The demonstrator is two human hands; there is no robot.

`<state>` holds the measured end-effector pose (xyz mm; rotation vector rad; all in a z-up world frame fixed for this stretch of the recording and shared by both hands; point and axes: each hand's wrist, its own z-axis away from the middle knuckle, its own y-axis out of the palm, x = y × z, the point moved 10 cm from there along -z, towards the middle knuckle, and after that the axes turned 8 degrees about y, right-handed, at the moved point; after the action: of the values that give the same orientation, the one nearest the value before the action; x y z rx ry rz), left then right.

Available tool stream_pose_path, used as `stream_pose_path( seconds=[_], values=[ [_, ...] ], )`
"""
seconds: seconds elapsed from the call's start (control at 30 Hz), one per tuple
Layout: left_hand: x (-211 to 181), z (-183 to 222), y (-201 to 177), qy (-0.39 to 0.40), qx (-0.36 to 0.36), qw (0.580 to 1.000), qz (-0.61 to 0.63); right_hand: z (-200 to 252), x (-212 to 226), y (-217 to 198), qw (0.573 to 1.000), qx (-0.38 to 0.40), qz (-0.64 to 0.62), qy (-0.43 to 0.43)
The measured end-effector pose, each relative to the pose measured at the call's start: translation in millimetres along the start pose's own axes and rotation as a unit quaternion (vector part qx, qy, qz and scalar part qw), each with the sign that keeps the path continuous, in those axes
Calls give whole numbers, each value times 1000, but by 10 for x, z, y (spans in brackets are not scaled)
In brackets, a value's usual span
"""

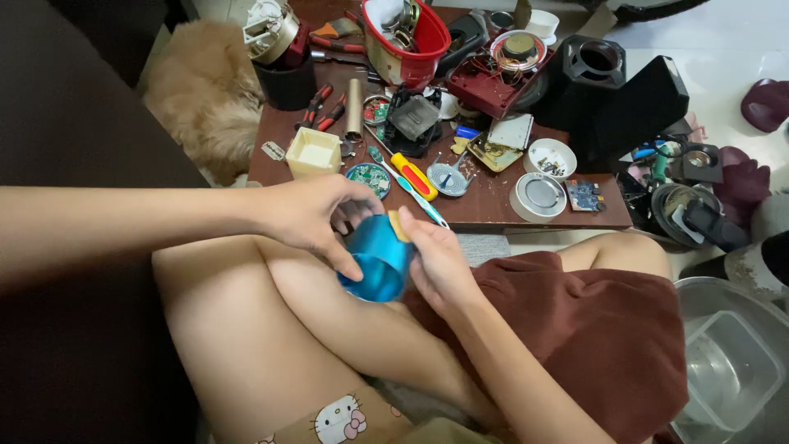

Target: The person manually sands a blue cylindrical metal piece using a small piece of sandpaper.

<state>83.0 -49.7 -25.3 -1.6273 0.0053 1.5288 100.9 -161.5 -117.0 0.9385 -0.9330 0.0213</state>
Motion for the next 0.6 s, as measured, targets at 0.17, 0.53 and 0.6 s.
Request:
stream_pose_path(
  seconds=[0.17,0.53,0.6],
  values=[
    [100,18,-5,-16,-2,999,-30,114,61,114,996,41,78,-7],
    [94,6,16,4,-64,997,-40,-12,-15,-174,999,-46,-16,6],
    [215,-26,-56,34,-81,996,3,-11,19,-169,997,62,-30,-43]
  ],
)
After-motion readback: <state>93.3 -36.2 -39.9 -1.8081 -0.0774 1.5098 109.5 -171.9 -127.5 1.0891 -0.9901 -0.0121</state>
